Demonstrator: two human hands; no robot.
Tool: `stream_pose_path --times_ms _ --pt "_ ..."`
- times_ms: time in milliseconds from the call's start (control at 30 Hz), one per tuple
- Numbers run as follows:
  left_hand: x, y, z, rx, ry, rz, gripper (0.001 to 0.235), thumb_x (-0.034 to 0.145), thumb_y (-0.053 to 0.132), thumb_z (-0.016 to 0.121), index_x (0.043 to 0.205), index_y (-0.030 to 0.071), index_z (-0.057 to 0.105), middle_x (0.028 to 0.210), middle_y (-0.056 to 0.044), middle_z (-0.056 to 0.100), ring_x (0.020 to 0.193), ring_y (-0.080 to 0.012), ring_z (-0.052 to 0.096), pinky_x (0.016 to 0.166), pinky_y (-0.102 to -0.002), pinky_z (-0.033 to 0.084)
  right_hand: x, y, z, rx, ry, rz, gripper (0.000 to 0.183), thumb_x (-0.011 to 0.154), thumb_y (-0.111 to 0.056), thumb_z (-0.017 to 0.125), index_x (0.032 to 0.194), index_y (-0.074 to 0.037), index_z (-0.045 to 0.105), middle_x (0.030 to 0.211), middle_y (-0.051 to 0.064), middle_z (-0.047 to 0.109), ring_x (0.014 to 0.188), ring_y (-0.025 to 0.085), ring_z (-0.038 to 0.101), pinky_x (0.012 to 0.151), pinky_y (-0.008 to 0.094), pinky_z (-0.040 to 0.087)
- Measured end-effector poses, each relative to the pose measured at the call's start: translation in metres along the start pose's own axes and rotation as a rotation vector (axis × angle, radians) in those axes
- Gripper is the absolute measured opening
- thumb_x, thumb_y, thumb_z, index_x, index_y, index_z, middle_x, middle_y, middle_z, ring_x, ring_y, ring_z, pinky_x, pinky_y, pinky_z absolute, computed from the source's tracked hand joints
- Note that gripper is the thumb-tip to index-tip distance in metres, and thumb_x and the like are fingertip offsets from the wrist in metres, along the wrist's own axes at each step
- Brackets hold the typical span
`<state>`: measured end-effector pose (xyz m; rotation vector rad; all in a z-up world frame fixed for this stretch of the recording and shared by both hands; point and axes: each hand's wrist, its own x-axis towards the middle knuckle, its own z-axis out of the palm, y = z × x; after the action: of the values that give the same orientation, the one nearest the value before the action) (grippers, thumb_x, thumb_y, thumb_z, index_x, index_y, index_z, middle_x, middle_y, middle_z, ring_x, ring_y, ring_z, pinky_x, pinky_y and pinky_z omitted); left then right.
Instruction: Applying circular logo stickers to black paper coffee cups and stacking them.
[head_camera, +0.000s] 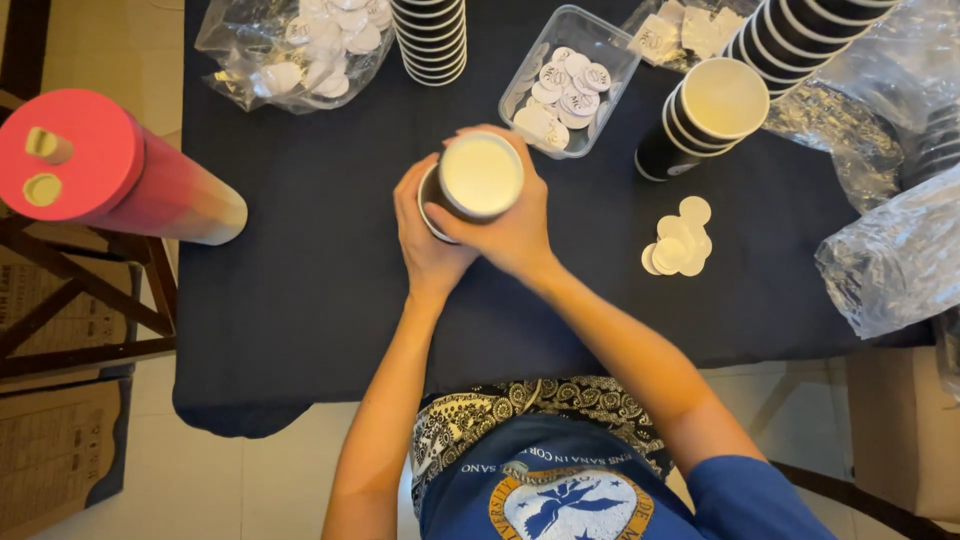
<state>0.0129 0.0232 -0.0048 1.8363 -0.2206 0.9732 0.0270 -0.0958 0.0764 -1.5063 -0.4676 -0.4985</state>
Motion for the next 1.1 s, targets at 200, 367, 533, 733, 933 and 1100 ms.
stream_pose_path --times_ms 200,367,533,733,933,1100 --pt "0.003 0.007 -0.006 -0.009 -0.034 -0.229 0.096 0.063 0.021 0.105 0.144 0.011 0.054 0.132 -0.01 0.065 0.126 -0.0366 0.067 0.111 -0.053 0.052 0.036 -0.005 -0.009 0.185 -0.112 -0.096 0.075 0.074 -0.013 0.105 0.135 -0.004 0.061 0.122 0.013 0.075 0.12 0.022 0.072 0.118 0.042 0.047" --pt "0.002 -0.018 -0.015 0.098 0.124 -0.266 0.1 0.071 0.025 0.109 0.148 0.001 0.049 0.135 -0.029 0.057 0.129 -0.0527 0.059 0.114 -0.063 0.044 0.037 -0.016 -0.058 0.401 0.026 0.111 0.06 0.095 -0.002 0.092 0.146 -0.005 0.06 0.137 0.011 0.068 0.127 0.023 0.066 0.115 0.048 0.056" --pt "0.005 0.0 -0.028 0.131 0.205 -0.221 0.103 0.086 0.021 0.102 0.163 0.002 0.037 0.158 -0.023 0.043 0.151 -0.0447 0.041 0.129 -0.059 0.027 -0.021 0.004 -0.094 0.588 0.012 0.395 0.079 0.09 -0.022 0.09 0.157 -0.013 0.048 0.142 0.011 0.065 0.13 0.025 0.067 0.108 0.055 0.062" --pt "-0.025 0.069 -0.002 -0.364 -0.023 -0.143 0.114 0.073 0.036 0.101 0.161 -0.001 0.038 0.163 -0.023 0.033 0.159 -0.0395 0.017 0.135 -0.051 0.018 -0.044 -0.019 -0.11 1.137 0.249 1.018 0.062 0.094 -0.043 0.08 0.139 -0.002 0.066 0.13 0.026 0.072 0.112 0.051 0.073 0.084 0.057 0.069" --pt "-0.05 0.035 0.032 -0.494 -0.336 -0.45 0.109 0.051 0.018 0.111 0.142 -0.008 0.058 0.141 -0.027 0.064 0.142 -0.0353 0.057 0.123 -0.055 0.041 -0.04 -0.004 -0.093 0.503 -0.088 1.211 0.073 0.102 -0.073 0.051 0.127 -0.008 0.071 0.115 0.019 0.073 0.092 0.036 0.075 0.074 0.044 0.069" --pt "0.012 0.059 0.013 -0.144 -0.429 -0.724 0.128 0.062 0.048 0.106 0.159 -0.003 0.039 0.15 -0.031 0.059 0.144 -0.0459 0.055 0.12 -0.064 0.045 0.032 0.092 -0.122 -0.747 -0.179 -0.015 0.025 0.105 -0.031 0.084 0.115 -0.012 0.073 0.098 0.009 0.062 0.099 0.035 0.068 0.085 0.044 0.056"
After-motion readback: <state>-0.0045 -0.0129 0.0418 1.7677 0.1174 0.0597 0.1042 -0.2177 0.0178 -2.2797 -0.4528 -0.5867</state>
